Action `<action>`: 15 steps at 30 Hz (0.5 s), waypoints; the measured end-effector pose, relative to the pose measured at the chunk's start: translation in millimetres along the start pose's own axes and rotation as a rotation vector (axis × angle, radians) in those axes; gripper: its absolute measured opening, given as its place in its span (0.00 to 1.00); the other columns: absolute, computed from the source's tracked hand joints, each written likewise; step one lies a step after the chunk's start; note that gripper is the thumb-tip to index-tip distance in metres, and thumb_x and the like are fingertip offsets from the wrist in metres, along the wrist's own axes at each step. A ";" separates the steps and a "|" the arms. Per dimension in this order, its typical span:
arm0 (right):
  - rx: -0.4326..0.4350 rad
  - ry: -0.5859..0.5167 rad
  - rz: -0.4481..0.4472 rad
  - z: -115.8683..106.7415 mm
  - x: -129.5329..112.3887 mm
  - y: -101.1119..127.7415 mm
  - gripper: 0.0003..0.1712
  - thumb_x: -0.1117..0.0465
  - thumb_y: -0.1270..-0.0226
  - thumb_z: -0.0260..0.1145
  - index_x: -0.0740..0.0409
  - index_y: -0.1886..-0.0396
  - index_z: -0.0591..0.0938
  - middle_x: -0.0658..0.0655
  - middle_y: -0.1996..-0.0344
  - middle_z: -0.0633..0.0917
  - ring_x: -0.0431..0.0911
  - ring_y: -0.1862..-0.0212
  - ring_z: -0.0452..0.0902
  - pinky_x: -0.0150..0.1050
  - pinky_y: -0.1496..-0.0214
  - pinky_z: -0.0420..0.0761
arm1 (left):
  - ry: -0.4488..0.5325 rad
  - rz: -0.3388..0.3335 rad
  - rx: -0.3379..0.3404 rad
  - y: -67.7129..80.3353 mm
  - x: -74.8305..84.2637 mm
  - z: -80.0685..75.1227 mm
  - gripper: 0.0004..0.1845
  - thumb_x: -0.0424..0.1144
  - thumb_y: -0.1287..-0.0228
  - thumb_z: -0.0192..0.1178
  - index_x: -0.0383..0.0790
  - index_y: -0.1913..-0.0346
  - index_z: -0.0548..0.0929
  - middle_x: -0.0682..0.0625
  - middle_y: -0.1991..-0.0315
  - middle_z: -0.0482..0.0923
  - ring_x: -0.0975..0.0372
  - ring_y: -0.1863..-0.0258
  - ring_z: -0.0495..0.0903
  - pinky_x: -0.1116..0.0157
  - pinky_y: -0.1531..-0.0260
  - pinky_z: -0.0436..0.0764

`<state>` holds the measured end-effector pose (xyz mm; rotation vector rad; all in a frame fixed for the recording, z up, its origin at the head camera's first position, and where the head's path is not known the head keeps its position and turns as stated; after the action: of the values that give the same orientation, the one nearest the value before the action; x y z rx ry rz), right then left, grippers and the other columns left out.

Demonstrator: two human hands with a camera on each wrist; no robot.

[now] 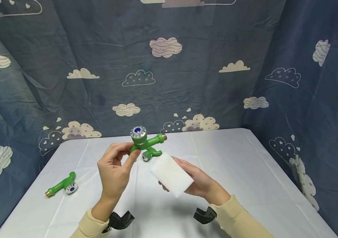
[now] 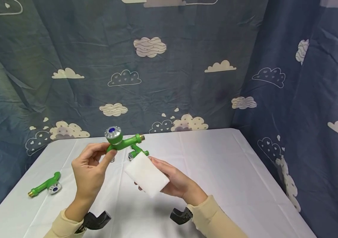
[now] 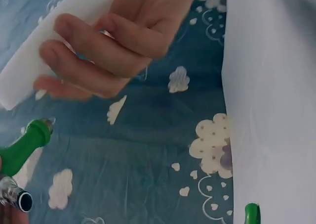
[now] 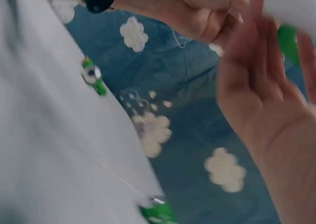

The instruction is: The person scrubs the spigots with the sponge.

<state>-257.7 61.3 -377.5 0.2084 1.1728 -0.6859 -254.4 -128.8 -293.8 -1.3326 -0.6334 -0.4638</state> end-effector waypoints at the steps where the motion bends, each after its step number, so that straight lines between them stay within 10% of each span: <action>1: 0.042 0.085 -0.044 -1.6 -4.6 -0.3 0.18 0.47 0.12 0.54 0.41 0.30 0.74 0.48 0.43 0.85 0.44 0.46 0.85 0.38 0.46 0.88 | 0.016 -0.048 0.035 -1.8 -6.0 -4.9 0.11 0.17 0.41 0.73 0.22 0.55 0.88 0.50 0.61 0.86 0.66 0.62 0.87 0.75 0.58 0.87; 9: 0.446 1.519 -0.815 47.2 -64.1 19.5 0.19 0.51 0.23 0.72 0.49 0.38 0.84 0.60 0.43 0.82 0.52 0.43 0.79 0.46 0.46 0.85 | 0.276 -0.666 0.013 18.2 -59.2 12.0 0.05 0.27 0.28 0.68 0.39 0.58 0.90 0.52 0.60 0.85 0.66 0.62 0.86 0.73 0.62 0.87; 15: 0.581 1.831 -1.098 56.5 -70.0 36.9 0.15 0.54 0.23 0.72 0.47 0.41 0.88 0.66 0.45 0.82 0.60 0.44 0.77 0.52 0.47 0.80 | 0.367 -0.848 -0.097 34.1 -61.2 31.4 0.07 0.29 0.25 0.65 0.42 0.63 0.87 0.51 0.61 0.83 0.66 0.64 0.85 0.74 0.66 0.86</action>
<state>-206.9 89.4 -299.4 0.8023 2.8699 -1.9826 -283.2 -94.3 -356.1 -0.9769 -0.8557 -1.4037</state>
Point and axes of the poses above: each hand's wrist, its own y-axis away from the middle knuckle, its own z-axis out of the palm, x = y × z, the point moved 10 cm from there along -y, towards the middle knuckle
